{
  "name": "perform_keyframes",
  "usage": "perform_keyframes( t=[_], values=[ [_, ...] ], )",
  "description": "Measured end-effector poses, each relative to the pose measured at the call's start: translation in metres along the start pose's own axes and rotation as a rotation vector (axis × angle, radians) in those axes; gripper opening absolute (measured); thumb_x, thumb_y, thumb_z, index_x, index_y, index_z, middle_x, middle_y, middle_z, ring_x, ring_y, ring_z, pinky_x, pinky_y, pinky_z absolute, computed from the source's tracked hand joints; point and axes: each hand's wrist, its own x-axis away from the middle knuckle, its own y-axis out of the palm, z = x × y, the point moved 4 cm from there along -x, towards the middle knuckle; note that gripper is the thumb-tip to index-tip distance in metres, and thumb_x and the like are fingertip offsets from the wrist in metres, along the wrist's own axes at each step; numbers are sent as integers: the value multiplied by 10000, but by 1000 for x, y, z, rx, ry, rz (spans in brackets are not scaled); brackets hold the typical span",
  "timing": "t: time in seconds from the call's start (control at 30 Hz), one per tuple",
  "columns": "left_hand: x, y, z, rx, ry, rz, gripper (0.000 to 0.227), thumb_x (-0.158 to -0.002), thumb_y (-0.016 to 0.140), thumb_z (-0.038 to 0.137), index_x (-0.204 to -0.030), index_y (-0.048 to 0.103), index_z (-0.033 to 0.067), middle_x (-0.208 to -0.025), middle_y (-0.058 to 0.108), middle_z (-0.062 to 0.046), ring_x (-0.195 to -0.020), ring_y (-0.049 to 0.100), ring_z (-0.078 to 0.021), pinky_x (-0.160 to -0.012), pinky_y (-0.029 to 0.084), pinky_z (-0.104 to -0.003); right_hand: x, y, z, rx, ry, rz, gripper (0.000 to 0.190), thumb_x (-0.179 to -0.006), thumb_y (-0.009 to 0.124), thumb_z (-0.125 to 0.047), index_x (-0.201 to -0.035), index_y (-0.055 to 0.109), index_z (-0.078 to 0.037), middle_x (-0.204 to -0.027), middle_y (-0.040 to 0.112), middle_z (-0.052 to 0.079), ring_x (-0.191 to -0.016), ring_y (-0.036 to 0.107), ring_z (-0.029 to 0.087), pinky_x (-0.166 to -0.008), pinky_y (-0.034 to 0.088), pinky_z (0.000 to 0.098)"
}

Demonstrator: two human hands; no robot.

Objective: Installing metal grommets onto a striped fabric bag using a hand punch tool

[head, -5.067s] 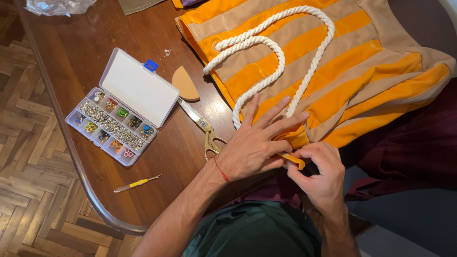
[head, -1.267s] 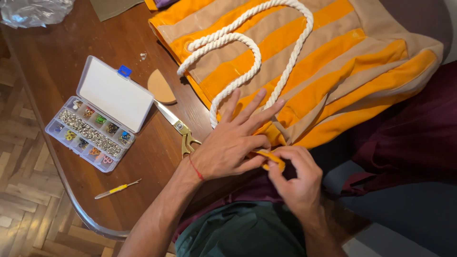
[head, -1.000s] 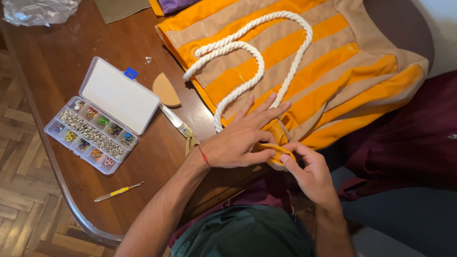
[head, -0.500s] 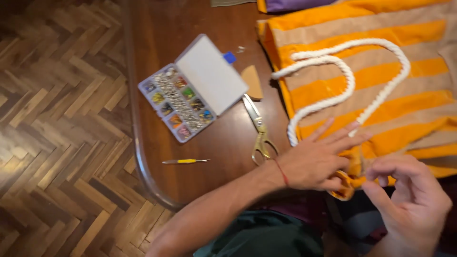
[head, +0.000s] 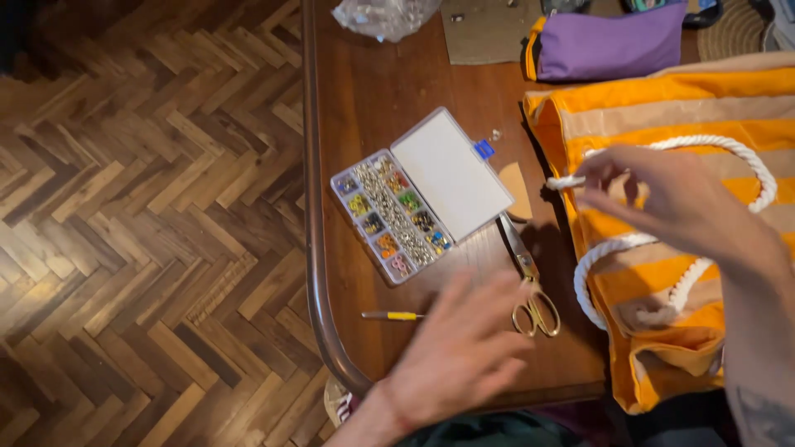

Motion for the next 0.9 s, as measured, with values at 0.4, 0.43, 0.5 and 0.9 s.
perform_keyframes(
  t=[0.4, 0.43, 0.5, 0.9],
  values=[
    [54, -68, -106, -289, -373, 173, 640, -912, 988, 474, -1438, 786, 169, -1822, 453, -229, -1740, 312, -545, -1380, 334, -734, -136, 40, 63, 490, -4, -140, 705, -987, 771, -658, -1552, 661, -250, -1621, 667, 93, -1461, 641, 341, -1155, 522, 629],
    [50, -67, -108, -314, -367, 161, 542, -916, 996, 393, -1361, 804, 152, -1801, 477, -242, -1739, 291, -559, -1372, 370, -709, -136, 50, 74, 585, 63, -179, 619, -993, 827, -570, -1515, 645, -293, -1575, 674, 98, -1371, 712, 372, -1026, 616, 605],
    [52, -70, -111, -280, -371, 182, 500, -919, 985, 317, -1357, 807, 152, -1805, 478, -228, -1746, 302, -550, -1372, 398, -683, -118, 42, 94, 466, 48, -33, 402, -968, 763, -318, -1346, 675, -213, -1451, 723, 110, -1254, 726, 368, -948, 593, 568],
    [59, -94, -122, -136, -472, 200, 470, -896, 749, -39, -1349, 792, 83, -1756, 591, -164, -1709, 493, -374, -1367, 474, -501, 113, -15, 246, -69, 242, 741, 406, -1052, 563, 196, -1398, 701, 34, -1275, 676, 143, -1069, 612, 220, -882, 527, 353]
  ],
)
